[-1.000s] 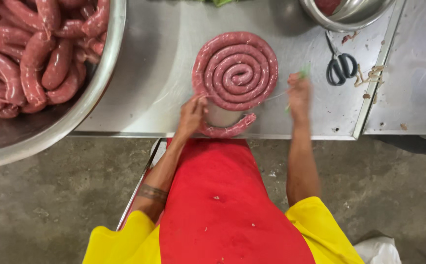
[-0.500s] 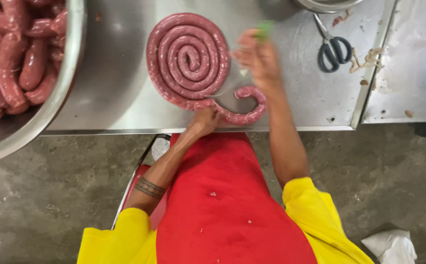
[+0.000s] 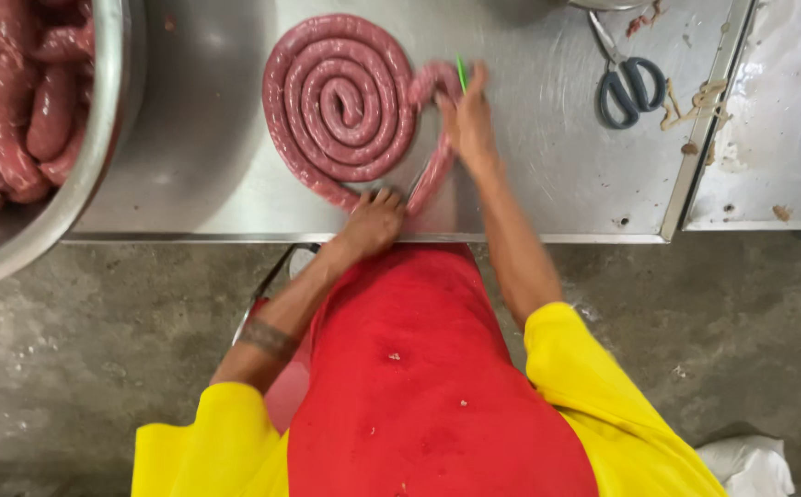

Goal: The person coils several long sausage links into a spiral on a metal table and ties them together with string, using a small plastic tool and scissors to manage the string.

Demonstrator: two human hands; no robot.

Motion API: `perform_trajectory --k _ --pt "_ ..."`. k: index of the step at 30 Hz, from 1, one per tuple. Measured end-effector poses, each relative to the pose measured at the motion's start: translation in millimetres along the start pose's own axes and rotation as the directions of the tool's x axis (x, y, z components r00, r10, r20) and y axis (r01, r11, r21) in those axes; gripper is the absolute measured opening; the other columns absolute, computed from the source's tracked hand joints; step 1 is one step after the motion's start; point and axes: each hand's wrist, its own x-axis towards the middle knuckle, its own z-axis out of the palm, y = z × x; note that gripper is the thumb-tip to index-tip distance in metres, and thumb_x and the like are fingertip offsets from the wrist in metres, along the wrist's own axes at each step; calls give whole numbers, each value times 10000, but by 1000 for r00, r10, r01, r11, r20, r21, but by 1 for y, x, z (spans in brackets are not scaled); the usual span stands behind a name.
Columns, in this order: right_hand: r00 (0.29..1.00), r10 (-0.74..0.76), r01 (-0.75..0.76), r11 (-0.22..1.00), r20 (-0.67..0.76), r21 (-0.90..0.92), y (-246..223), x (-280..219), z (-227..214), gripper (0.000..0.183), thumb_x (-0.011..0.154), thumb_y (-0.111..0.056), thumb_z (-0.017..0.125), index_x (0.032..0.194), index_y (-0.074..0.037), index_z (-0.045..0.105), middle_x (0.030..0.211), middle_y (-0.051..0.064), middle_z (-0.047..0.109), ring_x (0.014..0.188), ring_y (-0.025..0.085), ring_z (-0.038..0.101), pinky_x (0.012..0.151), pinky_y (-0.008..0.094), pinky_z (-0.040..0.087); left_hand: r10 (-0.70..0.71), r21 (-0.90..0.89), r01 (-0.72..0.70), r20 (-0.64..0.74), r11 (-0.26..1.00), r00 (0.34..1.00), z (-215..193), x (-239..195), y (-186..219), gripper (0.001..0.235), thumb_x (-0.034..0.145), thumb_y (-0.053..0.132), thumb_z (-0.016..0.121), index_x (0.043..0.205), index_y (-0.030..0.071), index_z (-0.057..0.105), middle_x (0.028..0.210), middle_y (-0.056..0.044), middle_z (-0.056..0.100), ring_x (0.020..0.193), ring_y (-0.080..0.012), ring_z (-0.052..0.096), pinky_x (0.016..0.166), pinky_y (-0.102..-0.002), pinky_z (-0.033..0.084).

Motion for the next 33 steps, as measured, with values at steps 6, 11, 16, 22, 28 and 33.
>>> perform_trajectory --k 6,11,16,22,28,33 --pt "996 -64 87 697 -60 712 -37 9 -172 404 1174 -412 617 1408 -120 463 1031 -15 531 792 63 483 672 211 435 41 -582 -61 -48 811 998 -33 84 -14 171 1073 141 517 1067 30 648 934 -104 695 846 -303 663 755 -440 517" --pt "847 524 -272 581 -96 767 -50 -156 -264 238 1137 -192 470 1372 -158 450 774 -9 515 658 118 533 682 326 563 196 -822 526 492 -219 849 -16 114 -12 219 1147 189 481 1125 75 667 771 -27 609 547 -100 467 463 -287 347" --pt "675 498 -732 357 545 580 2 -250 -140 296 1008 -194 530 1300 -155 507 836 26 527 670 106 503 595 274 469 -56 -788 347 433 -509 900 12 132 25 199 1107 100 492 1130 -4 659 979 -90 739 852 -171 675 830 -285 548" --pt "994 8 9 987 -107 158 -4 -119 -91 222 1075 -70 549 1291 -47 499 1006 118 610 879 251 622 755 374 528 -342 -368 171 -474 914 811 -88 104 79 127 991 34 576 1091 39 653 1066 -290 683 987 -401 659 870 -404 512" --pt "866 -391 268 890 313 370 -114 -69 -119 297 1008 -43 581 1289 22 514 1206 208 590 1107 334 608 966 439 492 -257 -350 25 -636 936 728 -97 97 59 120 947 13 610 1049 58 655 997 -221 653 937 -377 631 806 -458 486" --pt "969 -243 239 852 -53 466 -78 -107 -128 366 1146 -120 532 1480 -4 442 1280 162 558 1256 336 552 1210 478 343 -395 -902 164 -8 399 919 -40 111 54 151 1055 100 520 1031 49 660 757 -158 669 689 -402 644 605 -445 486"
